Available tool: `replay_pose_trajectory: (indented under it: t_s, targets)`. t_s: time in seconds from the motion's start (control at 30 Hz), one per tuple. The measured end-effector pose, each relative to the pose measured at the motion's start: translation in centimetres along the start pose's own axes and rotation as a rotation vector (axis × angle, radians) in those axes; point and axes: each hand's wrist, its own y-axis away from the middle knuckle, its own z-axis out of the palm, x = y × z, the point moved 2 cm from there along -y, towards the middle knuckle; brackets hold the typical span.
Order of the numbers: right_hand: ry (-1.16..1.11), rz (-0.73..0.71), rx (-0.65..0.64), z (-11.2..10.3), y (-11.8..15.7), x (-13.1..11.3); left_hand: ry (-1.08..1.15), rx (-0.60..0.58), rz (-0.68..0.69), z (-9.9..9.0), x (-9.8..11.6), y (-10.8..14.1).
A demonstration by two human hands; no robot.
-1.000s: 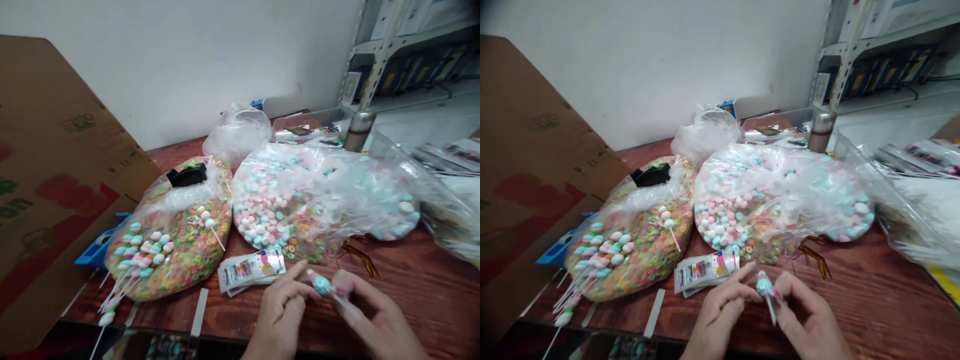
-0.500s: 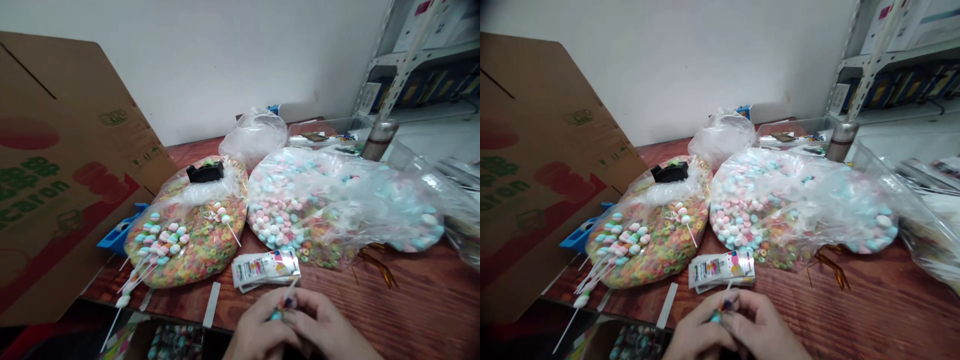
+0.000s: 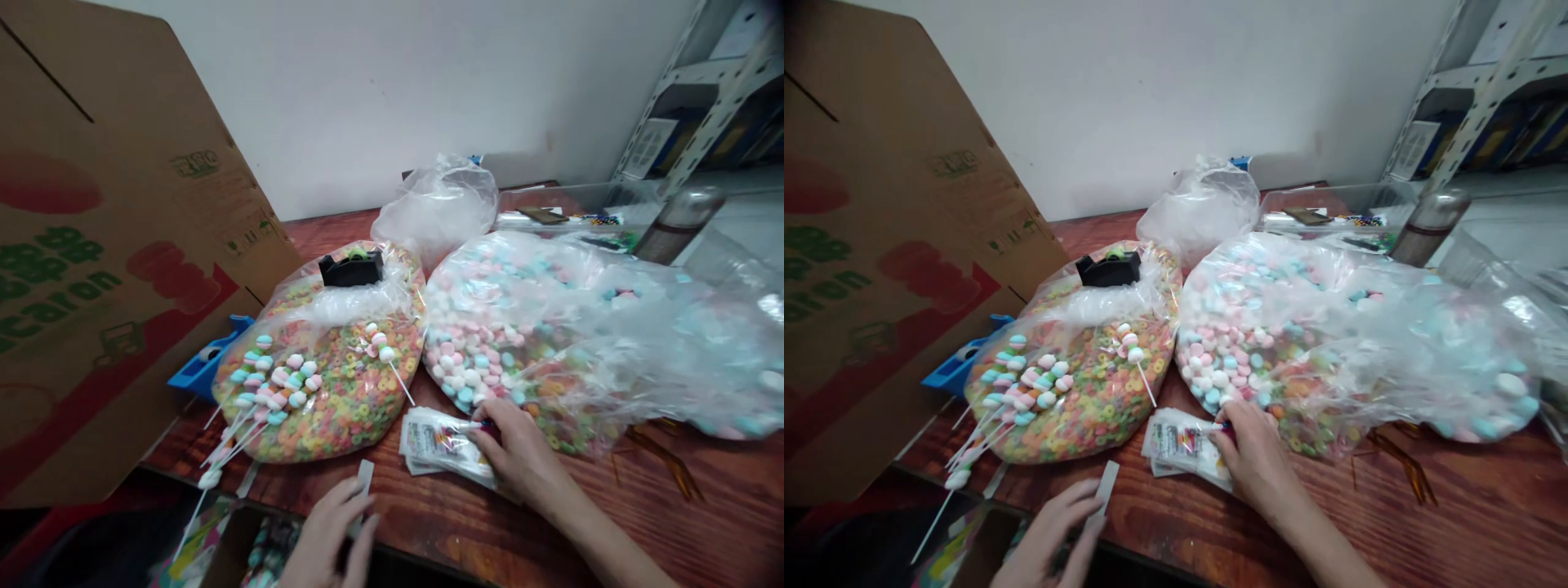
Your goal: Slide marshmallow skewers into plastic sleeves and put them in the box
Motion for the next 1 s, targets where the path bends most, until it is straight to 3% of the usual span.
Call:
replay_pose_trajectory:
  t_s: [0.07,0.13,0.23,0.3,0.4,0.5,0.57,0.6,0.7,0.73,0.77,0.83,0.9,1.0]
  targets:
    - [0.006,-0.003,0.019,-0.1,0.3,0.1,0.038,0.008,0.07,2.8,4.2,-4.0]
    - [0.015,-0.023,0.047,-0.1,0.6,0.2,0.1,-0.113,0.164,5.4,7.3,-7.4]
    - [0.041,-0.061,0.122,-0.2,1.4,0.4,0.18,-0.312,0.194,7.8,9.1,-10.5]
    - [0.078,-0.076,0.196,-0.7,2.1,0.9,0.197,-0.35,0.127,8.5,8.8,-11.3]
    - [0.167,-0.089,0.337,-2.5,3.3,1.5,0.162,-0.252,-0.012,8.9,8.1,-11.0]
    - [0.132,0.047,0.496,-4.9,4.5,1.6,0.211,0.021,-0.077,8.9,8.8,-9.3]
    - [0.034,0.208,0.578,-6.4,5.2,1.3,0.452,0.147,-0.09,9.0,10.3,-7.9]
    - [-0.018,0.271,0.597,-6.9,5.5,1.1,0.656,0.113,-0.114,9.3,11.3,-7.4]
    - [-0.188,0.28,0.533,-7.6,6.1,0.1,1.451,-0.348,-0.356,11.0,14.6,-7.0]
    - [-0.245,0.242,0.476,-7.5,6.2,-0.1,1.688,-0.437,-0.47,11.3,15.5,-7.3]
    - [-0.297,0.206,0.425,-7.4,6.4,-0.3,1.879,-0.439,-0.577,11.4,16.2,-7.9]
    - [-0.39,0.182,0.381,-7.0,6.7,-0.4,2.095,-0.267,-0.716,11.2,16.7,-9.5]
    - [-0.538,0.235,0.387,-6.7,6.8,-0.1,2.131,-0.097,-0.827,10.7,16.7,-10.7]
    - [-0.854,0.381,0.339,-6.0,6.9,0.1,2.094,-0.015,-0.959,10.2,16.8,-11.2]
